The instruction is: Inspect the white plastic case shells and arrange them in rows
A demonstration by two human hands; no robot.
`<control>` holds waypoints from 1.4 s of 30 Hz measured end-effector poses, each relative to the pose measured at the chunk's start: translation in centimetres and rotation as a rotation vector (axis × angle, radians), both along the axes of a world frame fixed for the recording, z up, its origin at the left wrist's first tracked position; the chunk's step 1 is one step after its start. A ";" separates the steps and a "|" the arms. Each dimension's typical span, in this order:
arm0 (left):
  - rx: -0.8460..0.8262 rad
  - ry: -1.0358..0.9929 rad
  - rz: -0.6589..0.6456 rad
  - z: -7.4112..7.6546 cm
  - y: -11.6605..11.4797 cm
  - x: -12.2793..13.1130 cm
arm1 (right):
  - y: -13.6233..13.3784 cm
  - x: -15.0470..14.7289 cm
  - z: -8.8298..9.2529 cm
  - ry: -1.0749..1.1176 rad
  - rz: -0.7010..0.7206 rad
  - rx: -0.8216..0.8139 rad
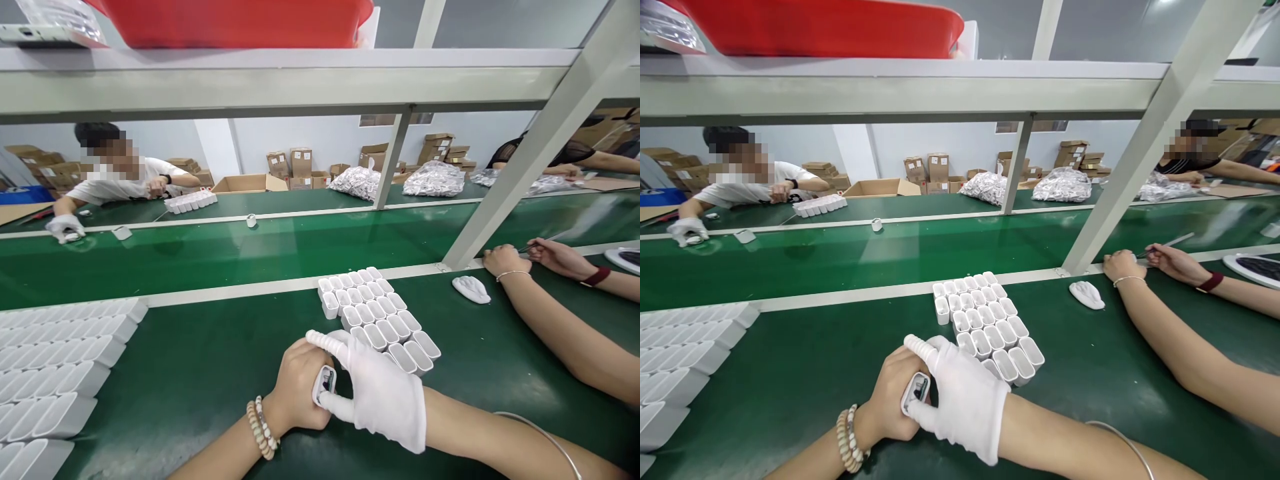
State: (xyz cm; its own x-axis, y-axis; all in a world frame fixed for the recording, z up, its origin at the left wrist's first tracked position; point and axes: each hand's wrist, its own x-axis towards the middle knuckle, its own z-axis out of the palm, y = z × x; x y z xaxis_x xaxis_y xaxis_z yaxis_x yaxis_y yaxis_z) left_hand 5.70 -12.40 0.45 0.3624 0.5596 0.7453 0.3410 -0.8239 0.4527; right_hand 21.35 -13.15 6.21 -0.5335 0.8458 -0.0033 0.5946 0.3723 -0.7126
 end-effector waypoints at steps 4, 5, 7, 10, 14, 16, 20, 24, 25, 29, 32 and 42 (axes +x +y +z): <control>0.049 0.016 0.049 0.0 0.0 0.0 | 0.4 0.0 -0.5 0.113 0.006 -0.064; 0.060 0.021 0.061 0.0 0.0 0.1 | 0.5 0.0 -0.5 0.135 0.005 -0.102; 0.080 0.032 0.080 -0.2 0.0 0.1 | 0.7 0.1 -0.5 0.168 0.008 -0.183; 0.104 0.043 0.109 -0.5 0.1 0.2 | 0.8 0.3 -0.7 0.217 0.015 -0.272; 0.119 0.057 0.124 -1.0 0.0 0.2 | 0.8 0.4 -1.2 0.282 0.023 -0.332; 0.120 0.059 0.120 -1.1 -0.2 0.2 | 0.8 0.5 -1.3 0.296 0.033 -0.352; 0.097 0.044 0.094 -0.7 -0.5 0.1 | 0.8 0.5 -1.6 0.326 0.060 -0.346; 0.039 0.005 0.053 -0.3 -0.4 0.1 | 0.8 0.5 -1.4 0.344 0.050 -0.365; 0.025 -0.010 0.039 -0.2 -0.4 0.1 | 1.0 0.6 -1.1 0.345 0.049 -0.381; -0.050 -0.056 -0.053 -0.2 -0.1 0.0 | 1.8 1.4 0.2 0.320 0.091 -0.467; -0.130 -0.073 -0.122 -0.2 0.1 -0.1 | 2.4 2.0 0.8 0.284 0.123 -0.405; -0.550 -0.024 -0.346 -0.2 0.1 -0.4 | 1.9 1.7 0.2 -0.074 0.024 -0.043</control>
